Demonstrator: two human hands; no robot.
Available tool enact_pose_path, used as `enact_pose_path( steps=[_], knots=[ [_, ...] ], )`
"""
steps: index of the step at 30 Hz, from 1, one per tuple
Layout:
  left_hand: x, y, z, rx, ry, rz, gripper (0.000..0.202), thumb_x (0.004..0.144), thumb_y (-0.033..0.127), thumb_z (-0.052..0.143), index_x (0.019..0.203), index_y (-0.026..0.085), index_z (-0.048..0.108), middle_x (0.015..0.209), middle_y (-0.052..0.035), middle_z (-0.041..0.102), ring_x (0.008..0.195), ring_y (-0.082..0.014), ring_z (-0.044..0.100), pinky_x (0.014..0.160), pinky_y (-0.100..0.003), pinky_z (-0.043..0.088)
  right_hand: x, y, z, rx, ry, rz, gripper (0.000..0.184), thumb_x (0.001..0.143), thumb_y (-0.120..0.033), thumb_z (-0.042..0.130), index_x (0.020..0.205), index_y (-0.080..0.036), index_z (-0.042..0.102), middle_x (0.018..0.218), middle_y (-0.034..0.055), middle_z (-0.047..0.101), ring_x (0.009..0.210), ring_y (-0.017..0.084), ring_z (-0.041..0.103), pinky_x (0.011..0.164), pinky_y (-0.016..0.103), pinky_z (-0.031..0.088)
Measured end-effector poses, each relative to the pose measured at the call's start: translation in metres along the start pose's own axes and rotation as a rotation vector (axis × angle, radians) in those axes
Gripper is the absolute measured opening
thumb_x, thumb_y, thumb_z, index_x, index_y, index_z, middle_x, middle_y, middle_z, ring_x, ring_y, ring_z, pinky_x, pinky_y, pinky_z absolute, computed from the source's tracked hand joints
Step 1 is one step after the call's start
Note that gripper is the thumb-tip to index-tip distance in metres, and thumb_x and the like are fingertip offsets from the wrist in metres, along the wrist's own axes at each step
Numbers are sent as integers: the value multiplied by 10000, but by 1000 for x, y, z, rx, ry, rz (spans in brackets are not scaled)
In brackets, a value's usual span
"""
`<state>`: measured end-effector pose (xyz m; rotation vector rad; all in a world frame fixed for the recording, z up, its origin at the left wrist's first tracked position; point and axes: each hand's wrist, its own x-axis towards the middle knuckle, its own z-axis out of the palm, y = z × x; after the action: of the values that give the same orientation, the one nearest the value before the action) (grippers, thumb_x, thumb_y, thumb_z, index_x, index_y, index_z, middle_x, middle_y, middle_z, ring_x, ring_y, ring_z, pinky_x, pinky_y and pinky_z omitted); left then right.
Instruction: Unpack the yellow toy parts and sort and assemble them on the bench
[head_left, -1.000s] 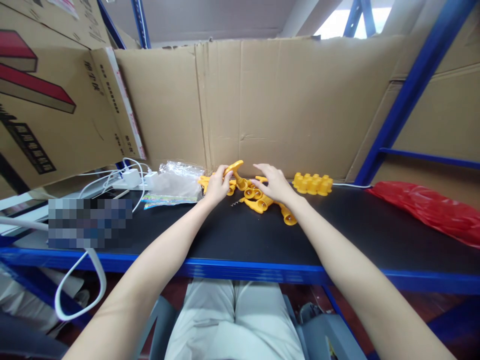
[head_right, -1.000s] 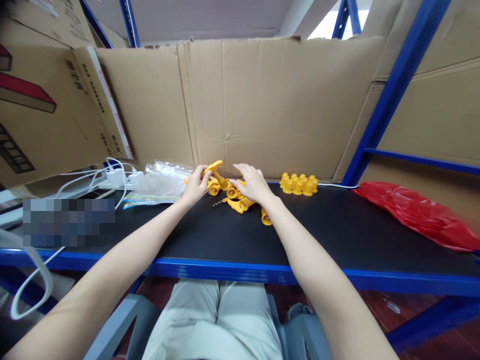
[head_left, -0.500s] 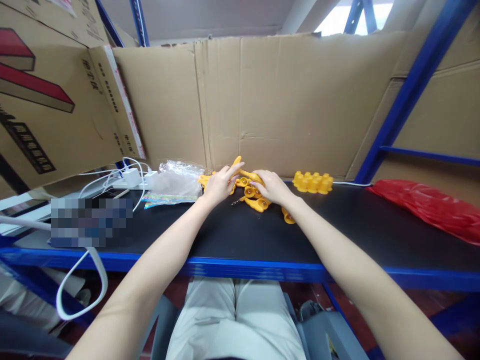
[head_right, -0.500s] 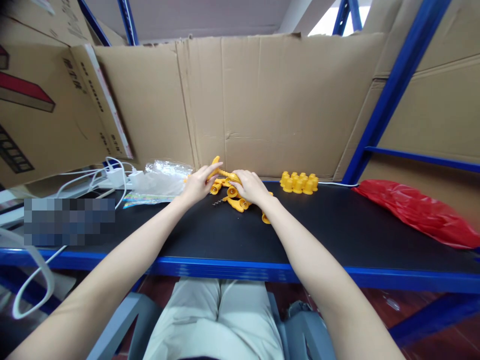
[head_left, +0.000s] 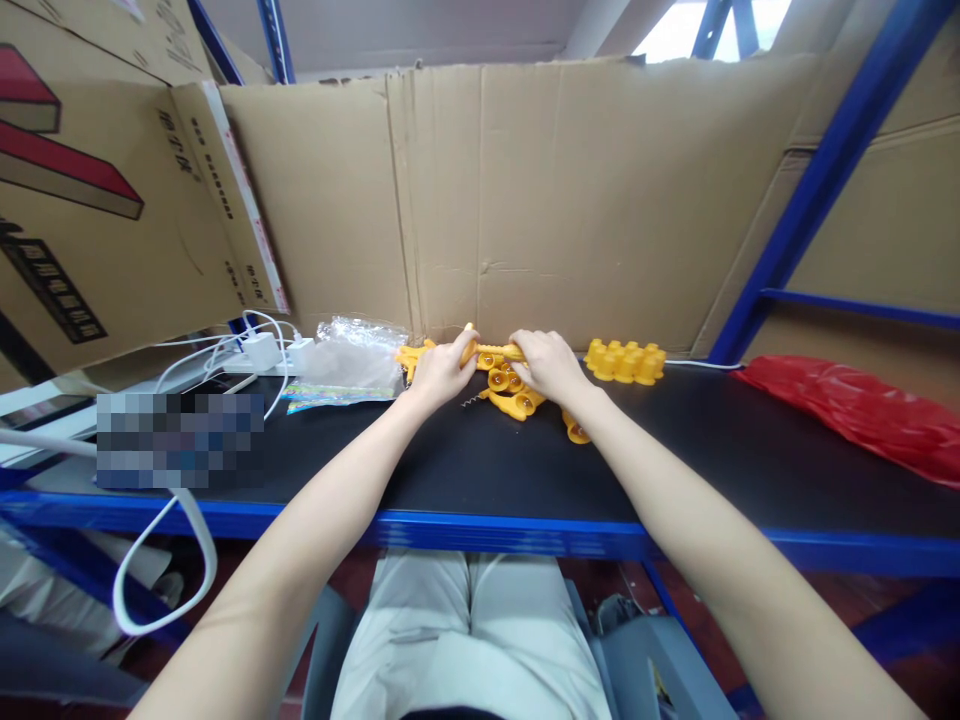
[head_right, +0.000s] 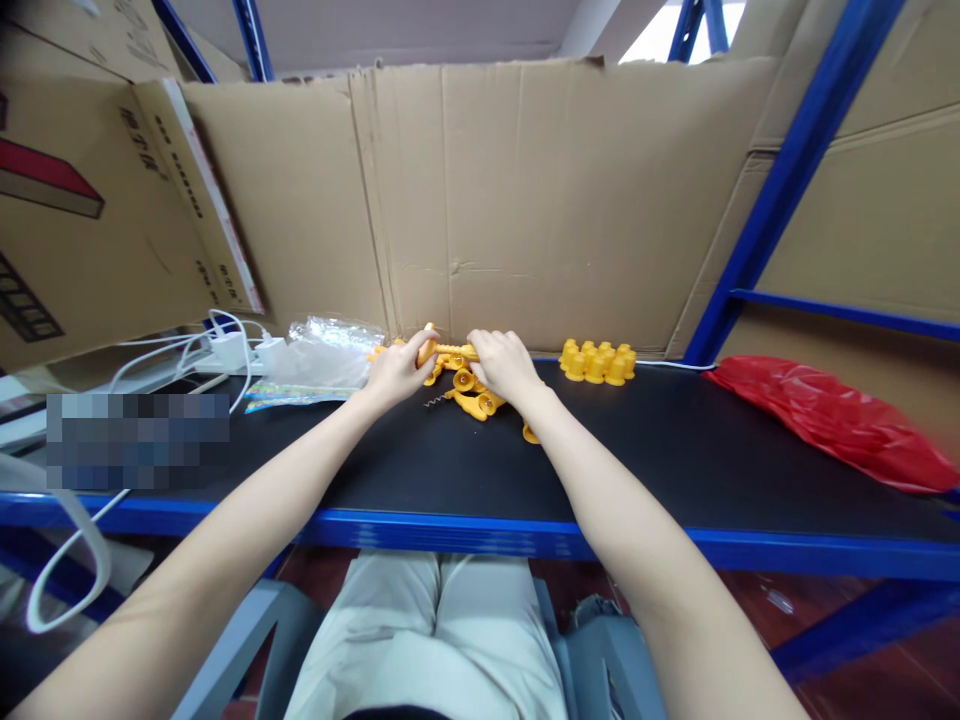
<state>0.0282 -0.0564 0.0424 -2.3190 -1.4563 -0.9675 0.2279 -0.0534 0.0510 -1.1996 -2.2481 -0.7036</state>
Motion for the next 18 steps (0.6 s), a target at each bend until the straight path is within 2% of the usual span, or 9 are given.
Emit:
enact_pose_path(
  steps=[3, 6, 10, 12, 15, 18],
  knots=[
    [-1, -1, 0, 14, -5, -5, 359, 880, 294, 445, 1230, 235, 500, 855, -49, 680, 802, -213, 649, 727, -281, 439, -1, 2, 4, 62, -69, -10, 290, 918, -374, 410, 1037, -150, 551, 929, 120, 654, 850, 256, 565, 721, 346, 328],
    [-1, -2, 1, 40, -24, -29, 368, 877, 304, 453, 1236, 241, 500, 852, -49, 682, 798, -219, 651, 728, -288, 441, -1, 1, 5, 70, -95, -22, 219, 916, -298, 412, 1012, -163, 556, 961, 114, 654, 892, 257, 562, 740, 353, 324],
    [0, -1, 3, 26, -39, -49, 377, 880, 322, 460, 1247, 239, 485, 806, -38, 678, 782, -208, 649, 746, -287, 444, -2, 2, 2, 29, -13, -26, 192, 869, -197, 441, 1025, -168, 551, 960, 110, 651, 905, 259, 551, 758, 360, 324],
    [0, -2, 4, 19, -36, -51, 374, 883, 318, 454, 1248, 239, 482, 795, -36, 676, 782, -210, 650, 751, -290, 446, -2, 3, 2, 61, 4, -28, 209, 877, -245, 448, 1045, -173, 550, 970, 112, 652, 901, 258, 549, 757, 359, 336],
    [0, -2, 4, 31, -38, -51, 364, 881, 318, 454, 1235, 240, 494, 802, -43, 678, 787, -225, 653, 744, -302, 451, -2, 5, 6, 125, -40, -23, 269, 912, -342, 415, 1071, -176, 554, 1010, 115, 653, 918, 258, 553, 761, 365, 352],
    [-1, -1, 3, 49, -52, -47, 362, 875, 314, 461, 1227, 241, 503, 812, -42, 680, 791, -222, 652, 735, -297, 452, -2, 6, 11, 139, -95, -21, 256, 921, -325, 399, 1043, -170, 563, 1018, 115, 652, 937, 260, 560, 774, 374, 354]
  ],
)
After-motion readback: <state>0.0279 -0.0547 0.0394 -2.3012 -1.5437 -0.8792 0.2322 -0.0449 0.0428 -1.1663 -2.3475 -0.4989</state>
